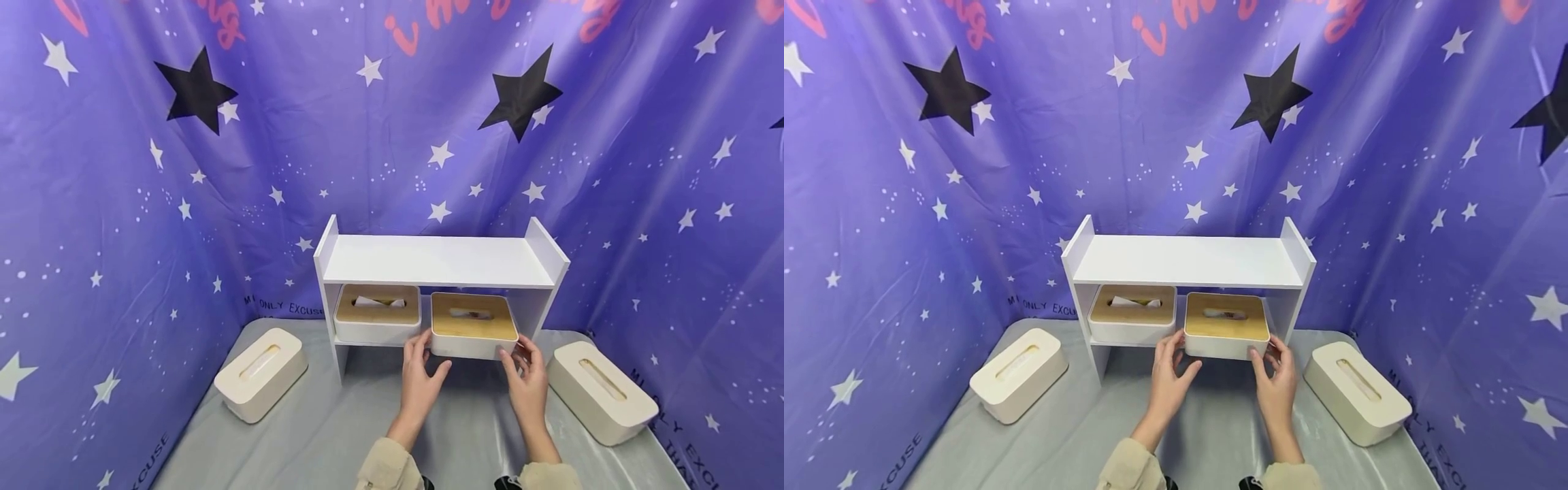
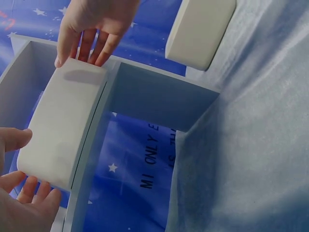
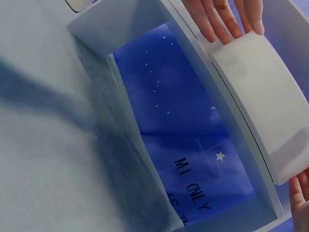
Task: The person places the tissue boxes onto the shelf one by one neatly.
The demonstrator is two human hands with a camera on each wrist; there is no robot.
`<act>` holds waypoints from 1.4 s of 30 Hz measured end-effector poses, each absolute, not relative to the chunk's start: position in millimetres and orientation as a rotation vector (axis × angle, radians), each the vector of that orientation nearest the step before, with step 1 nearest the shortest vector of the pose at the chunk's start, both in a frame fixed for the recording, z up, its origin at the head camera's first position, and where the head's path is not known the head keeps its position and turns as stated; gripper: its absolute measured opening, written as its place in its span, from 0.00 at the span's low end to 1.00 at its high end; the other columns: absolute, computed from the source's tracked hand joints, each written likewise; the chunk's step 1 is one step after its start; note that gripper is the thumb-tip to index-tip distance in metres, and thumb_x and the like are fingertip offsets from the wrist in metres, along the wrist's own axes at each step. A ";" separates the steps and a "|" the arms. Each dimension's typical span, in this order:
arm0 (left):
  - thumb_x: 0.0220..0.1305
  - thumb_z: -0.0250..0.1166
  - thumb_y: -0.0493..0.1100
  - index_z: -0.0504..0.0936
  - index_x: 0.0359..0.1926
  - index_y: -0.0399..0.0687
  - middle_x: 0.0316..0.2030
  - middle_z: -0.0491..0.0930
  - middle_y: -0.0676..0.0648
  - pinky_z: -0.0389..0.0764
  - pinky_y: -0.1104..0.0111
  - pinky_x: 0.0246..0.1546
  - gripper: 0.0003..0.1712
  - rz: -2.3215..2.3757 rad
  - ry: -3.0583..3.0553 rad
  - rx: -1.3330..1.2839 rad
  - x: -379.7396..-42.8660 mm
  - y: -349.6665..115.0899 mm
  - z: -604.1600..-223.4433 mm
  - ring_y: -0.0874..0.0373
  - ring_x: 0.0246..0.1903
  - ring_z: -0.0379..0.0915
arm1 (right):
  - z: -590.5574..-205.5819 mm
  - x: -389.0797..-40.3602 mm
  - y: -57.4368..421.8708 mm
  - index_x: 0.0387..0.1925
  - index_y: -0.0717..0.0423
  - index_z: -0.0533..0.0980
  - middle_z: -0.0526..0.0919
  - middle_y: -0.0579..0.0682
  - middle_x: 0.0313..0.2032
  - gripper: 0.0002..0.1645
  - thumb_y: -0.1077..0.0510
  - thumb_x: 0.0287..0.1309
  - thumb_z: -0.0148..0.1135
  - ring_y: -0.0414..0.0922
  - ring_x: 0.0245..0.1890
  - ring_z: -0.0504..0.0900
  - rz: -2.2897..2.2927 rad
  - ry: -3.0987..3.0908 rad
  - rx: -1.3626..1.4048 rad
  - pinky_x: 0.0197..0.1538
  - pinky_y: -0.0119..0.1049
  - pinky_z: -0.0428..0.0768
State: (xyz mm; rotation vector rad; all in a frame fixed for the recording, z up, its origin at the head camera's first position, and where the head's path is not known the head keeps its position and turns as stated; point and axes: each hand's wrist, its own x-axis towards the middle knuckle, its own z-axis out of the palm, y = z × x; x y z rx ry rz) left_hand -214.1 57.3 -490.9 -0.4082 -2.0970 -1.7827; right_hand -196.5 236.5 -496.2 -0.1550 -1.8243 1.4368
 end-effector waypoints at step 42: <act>0.62 0.69 0.42 0.66 0.72 0.42 0.64 0.69 0.39 0.74 0.48 0.65 0.39 -1.891 -2.140 -0.524 -223.9 54.8 -493.2 0.44 0.66 0.68 | -493.5 -209.4 240.4 0.71 0.71 0.59 0.65 0.74 0.67 0.38 0.65 0.64 0.61 0.29 0.61 0.67 1.546 -1.887 -0.043 0.61 0.10 0.68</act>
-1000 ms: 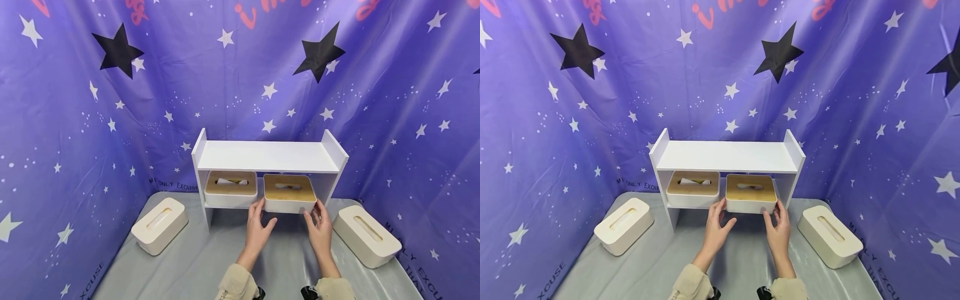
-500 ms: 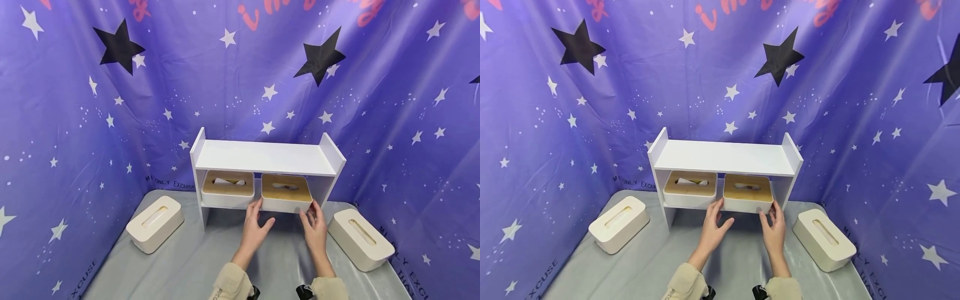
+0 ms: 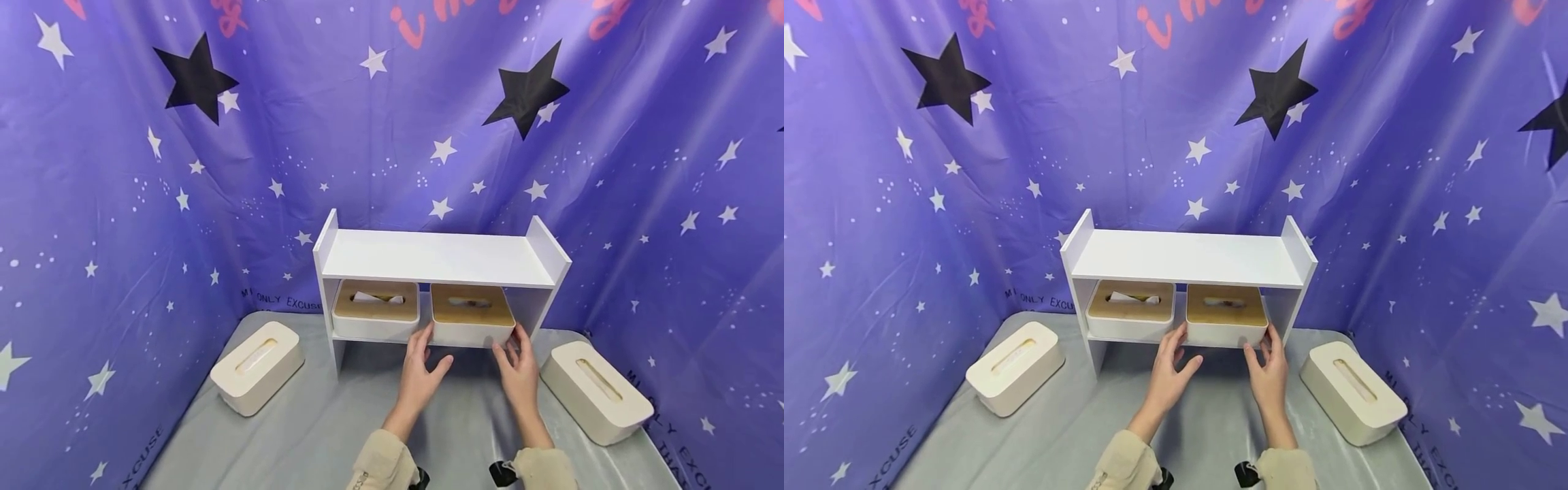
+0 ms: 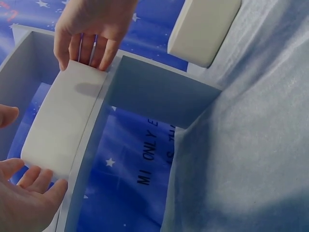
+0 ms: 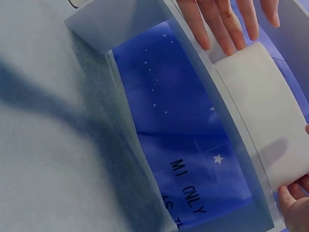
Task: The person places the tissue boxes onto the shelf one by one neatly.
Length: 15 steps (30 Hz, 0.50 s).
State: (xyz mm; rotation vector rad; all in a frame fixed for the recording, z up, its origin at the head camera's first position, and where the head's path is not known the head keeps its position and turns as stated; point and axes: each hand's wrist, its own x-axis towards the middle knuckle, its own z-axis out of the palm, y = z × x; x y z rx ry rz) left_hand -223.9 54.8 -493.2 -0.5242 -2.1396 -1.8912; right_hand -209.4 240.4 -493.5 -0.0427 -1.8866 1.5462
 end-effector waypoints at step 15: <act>0.62 0.68 0.41 0.66 0.72 0.42 0.67 0.69 0.39 0.76 0.46 0.63 0.38 -1.863 -2.125 -0.574 -218.6 54.8 -498.3 0.42 0.66 0.69 | -494.2 -205.4 239.6 0.71 0.69 0.60 0.67 0.69 0.66 0.39 0.73 0.60 0.61 0.33 0.60 0.68 1.545 -1.891 -0.070 0.60 0.11 0.69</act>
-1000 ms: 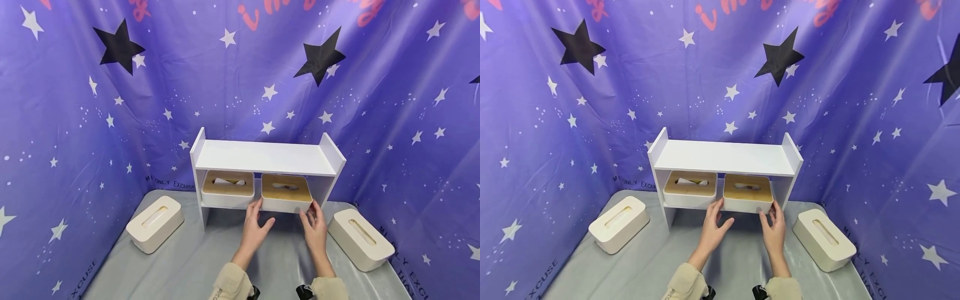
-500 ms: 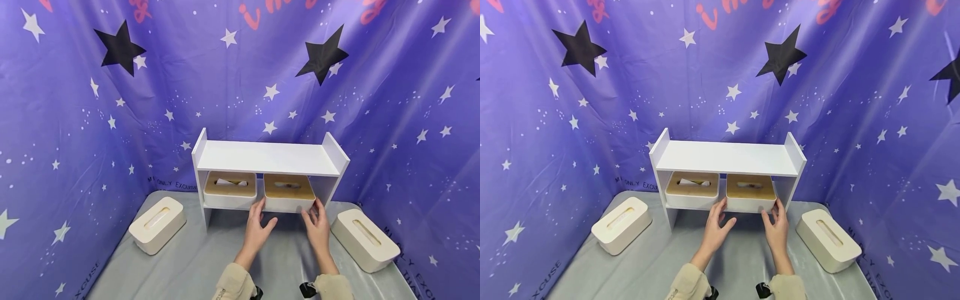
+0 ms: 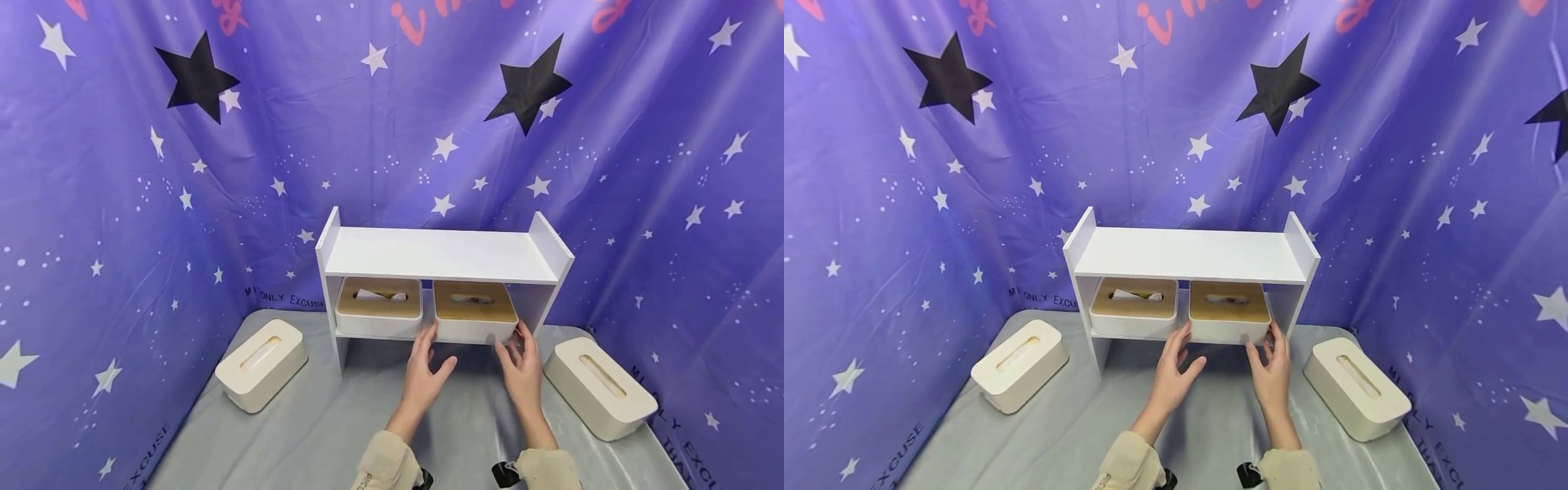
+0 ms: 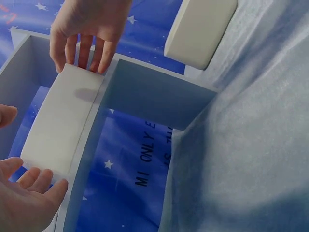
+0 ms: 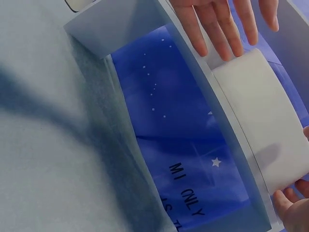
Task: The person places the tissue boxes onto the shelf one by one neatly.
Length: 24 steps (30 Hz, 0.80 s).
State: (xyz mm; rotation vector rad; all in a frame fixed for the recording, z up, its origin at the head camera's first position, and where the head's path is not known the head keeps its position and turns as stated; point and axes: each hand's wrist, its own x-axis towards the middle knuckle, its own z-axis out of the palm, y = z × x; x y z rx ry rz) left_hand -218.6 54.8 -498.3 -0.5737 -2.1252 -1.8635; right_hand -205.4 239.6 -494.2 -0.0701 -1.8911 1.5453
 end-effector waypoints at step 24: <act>0.63 0.68 0.42 0.67 0.71 0.42 0.70 0.67 0.39 0.76 0.45 0.62 0.37 -1.863 -2.176 -0.602 -205.8 64.5 -511.1 0.39 0.64 0.70 | -508.8 -184.7 246.9 0.70 0.72 0.59 0.64 0.72 0.67 0.37 0.73 0.61 0.60 0.20 0.53 0.71 1.608 -1.954 -0.052 0.52 0.08 0.71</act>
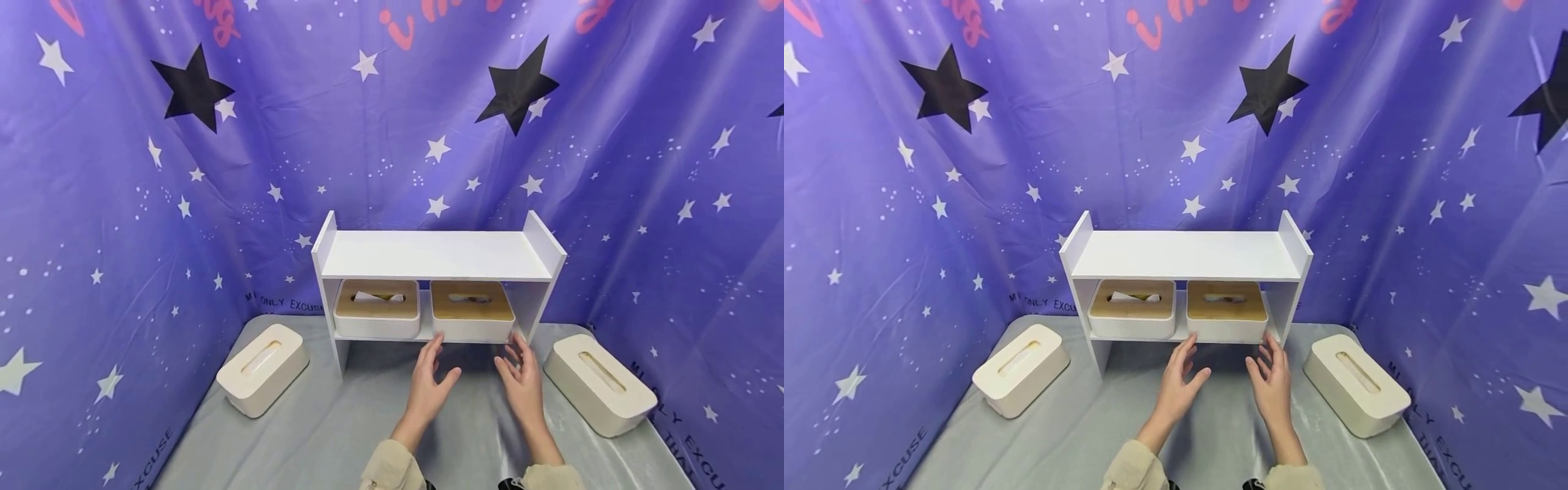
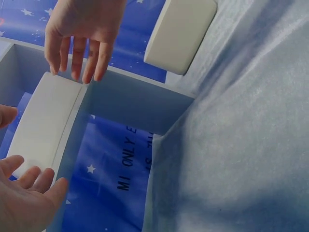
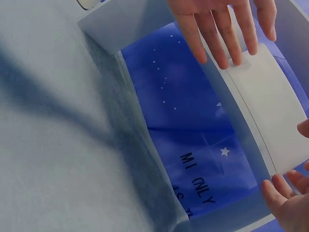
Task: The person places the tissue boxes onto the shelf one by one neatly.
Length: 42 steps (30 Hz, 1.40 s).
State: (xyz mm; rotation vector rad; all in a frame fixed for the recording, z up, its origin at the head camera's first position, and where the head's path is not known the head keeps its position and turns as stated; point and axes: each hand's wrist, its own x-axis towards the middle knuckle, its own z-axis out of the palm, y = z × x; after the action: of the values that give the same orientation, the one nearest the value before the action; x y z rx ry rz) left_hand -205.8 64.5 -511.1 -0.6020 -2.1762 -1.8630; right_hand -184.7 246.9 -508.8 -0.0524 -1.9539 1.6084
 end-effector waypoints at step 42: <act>0.64 0.66 0.42 0.75 0.64 0.43 0.63 0.75 0.41 0.78 0.49 0.62 0.28 -1.929 -2.302 -0.574 -185.3 64.3 -543.9 0.42 0.61 0.74 | -552.1 -106.4 362.5 0.71 0.64 0.61 0.61 0.71 0.66 0.33 0.61 0.67 0.55 0.66 0.70 0.62 1.114 -2.003 -0.839 0.76 0.53 0.63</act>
State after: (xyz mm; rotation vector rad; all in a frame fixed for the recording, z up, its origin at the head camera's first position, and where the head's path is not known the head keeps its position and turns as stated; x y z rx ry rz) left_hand -185.3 64.3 -543.9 -0.5741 -2.3023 -1.9293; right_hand -106.4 362.5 -552.1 -0.8390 -2.0027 1.1143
